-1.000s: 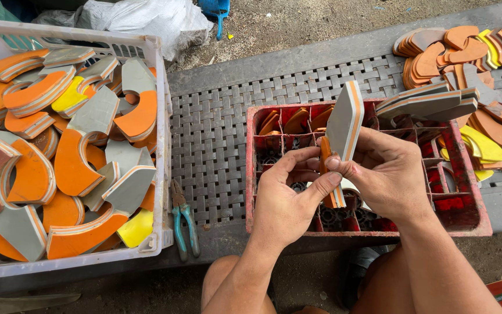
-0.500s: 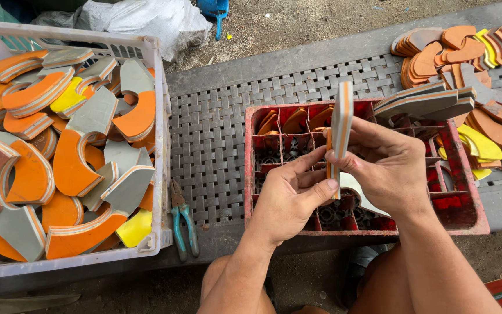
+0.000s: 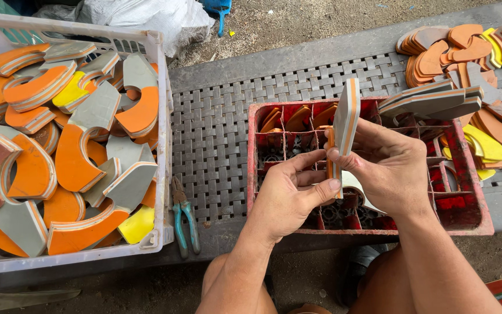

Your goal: The person picks up curved ceramic pieces from a white basket and a red crate, aligns them, and presses them together by hand. The person repeatedly handles multiple pieces, stacking and joining them into small assemblies on the workbench.

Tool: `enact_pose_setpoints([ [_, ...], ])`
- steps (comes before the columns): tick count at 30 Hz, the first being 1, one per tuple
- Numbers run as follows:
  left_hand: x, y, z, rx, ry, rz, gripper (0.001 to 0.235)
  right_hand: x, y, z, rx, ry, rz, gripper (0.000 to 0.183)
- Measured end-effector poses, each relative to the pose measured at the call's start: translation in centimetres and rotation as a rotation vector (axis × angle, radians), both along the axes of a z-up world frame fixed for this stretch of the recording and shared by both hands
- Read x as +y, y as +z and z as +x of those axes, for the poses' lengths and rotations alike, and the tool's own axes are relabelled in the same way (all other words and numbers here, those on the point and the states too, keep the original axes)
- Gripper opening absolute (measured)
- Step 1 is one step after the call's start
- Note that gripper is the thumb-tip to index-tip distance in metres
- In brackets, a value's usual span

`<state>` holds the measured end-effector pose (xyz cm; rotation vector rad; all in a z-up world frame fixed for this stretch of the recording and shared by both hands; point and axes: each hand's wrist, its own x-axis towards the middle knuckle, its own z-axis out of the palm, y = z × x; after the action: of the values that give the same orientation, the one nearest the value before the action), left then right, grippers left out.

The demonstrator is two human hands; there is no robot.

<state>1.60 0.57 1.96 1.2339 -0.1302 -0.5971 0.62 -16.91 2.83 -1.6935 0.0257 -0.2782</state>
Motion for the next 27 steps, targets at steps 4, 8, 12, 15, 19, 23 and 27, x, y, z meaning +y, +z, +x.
enact_pose_setpoints([
  [4, -0.2, 0.5, -0.2, -0.015, 0.022, 0.046, 0.066, 0.1, -0.4, 0.0, -0.014, -0.005, 0.004, 0.051],
  [8, -0.3, 0.8, -0.3, 0.019, 0.04, 0.018, 0.063, -0.4, -1.0, 0.2, 0.044, -0.005, 0.071, 0.048],
  [12, -0.5, 0.5, -0.5, 0.14, 0.03, -0.163, 0.056, -1.8, -1.6, 0.4, 0.087, 0.075, 0.391, 0.038],
  [15, -1.2, 0.0, -0.7, 0.124, 0.023, -0.23, 0.054, -2.3, -1.7, 0.3, -0.001, 0.213, 0.563, 0.04],
  [19, -1.3, -0.8, -0.8, 0.027, 0.016, -0.187, 0.039, -2.5, -1.6, 0.3, -0.009, 0.254, 0.543, 0.047],
  [23, -1.4, -1.0, -1.0, -0.184, 0.09, -0.095, 0.027, -2.6, -1.4, 0.2, -0.082, 0.316, 0.471, 0.048],
  [27, -1.8, -0.1, -1.7, -0.49, 0.292, 0.118, 0.021, -2.1, -1.3, 0.3, 0.012, 0.224, 0.648, 0.046],
])
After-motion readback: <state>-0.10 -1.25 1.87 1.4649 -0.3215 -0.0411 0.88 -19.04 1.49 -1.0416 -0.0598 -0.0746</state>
